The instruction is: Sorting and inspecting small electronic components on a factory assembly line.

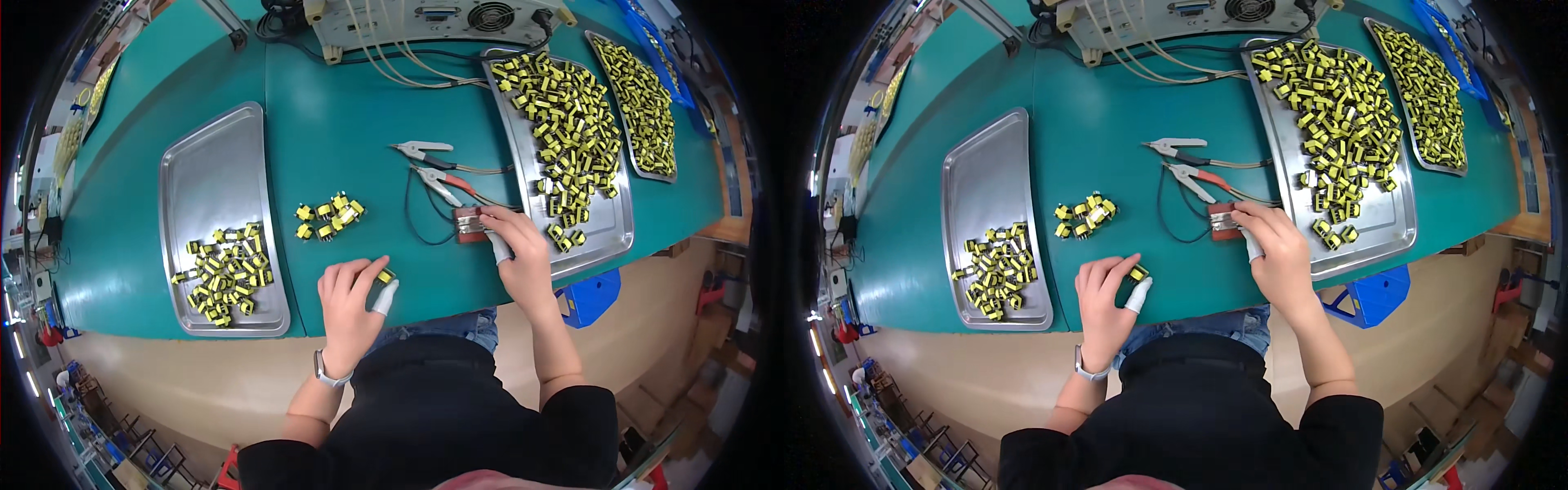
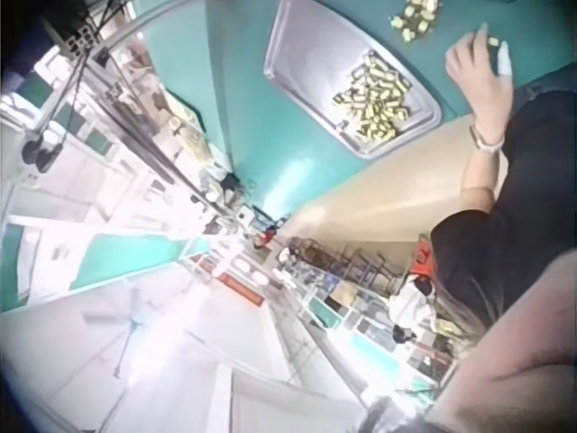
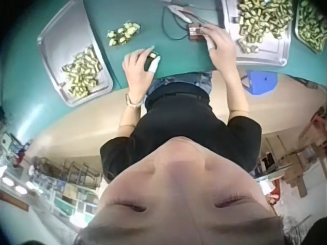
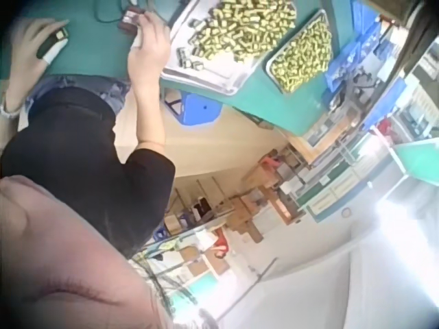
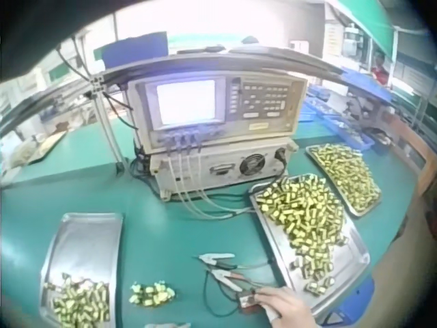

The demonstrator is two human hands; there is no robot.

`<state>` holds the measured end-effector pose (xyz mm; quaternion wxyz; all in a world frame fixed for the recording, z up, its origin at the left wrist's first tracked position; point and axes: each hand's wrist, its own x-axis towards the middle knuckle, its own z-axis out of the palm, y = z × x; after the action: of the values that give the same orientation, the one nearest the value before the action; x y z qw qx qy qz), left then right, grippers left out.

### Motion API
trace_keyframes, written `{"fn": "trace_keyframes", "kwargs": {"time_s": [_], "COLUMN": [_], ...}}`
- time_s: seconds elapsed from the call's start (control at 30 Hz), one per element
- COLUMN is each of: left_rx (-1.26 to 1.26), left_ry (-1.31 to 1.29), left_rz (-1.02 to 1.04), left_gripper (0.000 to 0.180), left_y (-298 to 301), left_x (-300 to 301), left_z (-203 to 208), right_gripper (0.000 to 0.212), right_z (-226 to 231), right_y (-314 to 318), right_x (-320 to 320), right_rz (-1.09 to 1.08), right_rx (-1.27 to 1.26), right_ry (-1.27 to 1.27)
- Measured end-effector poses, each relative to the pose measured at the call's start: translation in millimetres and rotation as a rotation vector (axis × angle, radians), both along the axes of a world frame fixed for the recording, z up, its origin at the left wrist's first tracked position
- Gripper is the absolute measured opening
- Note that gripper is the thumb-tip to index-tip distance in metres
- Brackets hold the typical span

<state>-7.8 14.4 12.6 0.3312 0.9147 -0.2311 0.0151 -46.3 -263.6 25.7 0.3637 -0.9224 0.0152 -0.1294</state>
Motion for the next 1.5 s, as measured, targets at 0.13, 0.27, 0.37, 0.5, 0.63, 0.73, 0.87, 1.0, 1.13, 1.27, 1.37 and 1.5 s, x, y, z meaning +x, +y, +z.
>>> {"fn": "trace_keyframes", "kwargs": {"time_s": [0.13,0.27,0.37,0.5,0.63,0.73,0.87,1.0,1.13,1.27,1.37,1.5], "left_rx": [-0.094,-0.274,-0.338,-0.338,-0.062,0.124,0.169,0.109,0.075,-0.097,-0.361,-0.533], "left_ry": [0.083,0.110,0.102,0.074,-0.269,-0.207,-0.121,-0.125,-0.167,-0.124,0.131,0.070], "left_rz": [-0.032,-0.061,-0.108,-0.228,-0.250,-0.102,-0.097,-0.120,-0.217,-0.248,-0.130,-0.205], "left_gripper": [0.040,0.048,0.060,0.064,0.056,0.052,0.058,0.052,0.030,0.034,0.036,0.038], "left_y": [-5,-15,-27,-36,-26,-12,2,0,-8,-16,-21,-23], "left_x": [10,19,25,28,47,75,82,83,77,66,54,52], "left_z": [9,25,33,36,44,37,19,18,29,36,40,36], "right_gripper": [0.048,0.034,0.042,0.032,0.022,0.029,0.051,0.056,0.055,0.057,0.055,0.031], "right_z": [4,-5,1,9,11,8,0,-4,-5,-4,-3,8], "right_y": [4,21,39,53,27,4,-7,-7,-4,-2,-1,7], "right_x": [2,-1,8,14,10,7,2,3,1,4,5,2], "right_rz": [-0.033,0.105,0.164,0.137,0.026,-0.050,-0.038,-0.025,-0.008,0.010,0.025,-0.020], "right_rx": [0.098,1.070,1.392,1.119,0.906,0.440,0.107,0.044,-0.086,-0.072,-0.013,0.615], "right_ry": [0.004,0.134,0.426,0.416,0.342,0.096,0.028,0.022,-0.001,0.024,0.034,0.149]}}
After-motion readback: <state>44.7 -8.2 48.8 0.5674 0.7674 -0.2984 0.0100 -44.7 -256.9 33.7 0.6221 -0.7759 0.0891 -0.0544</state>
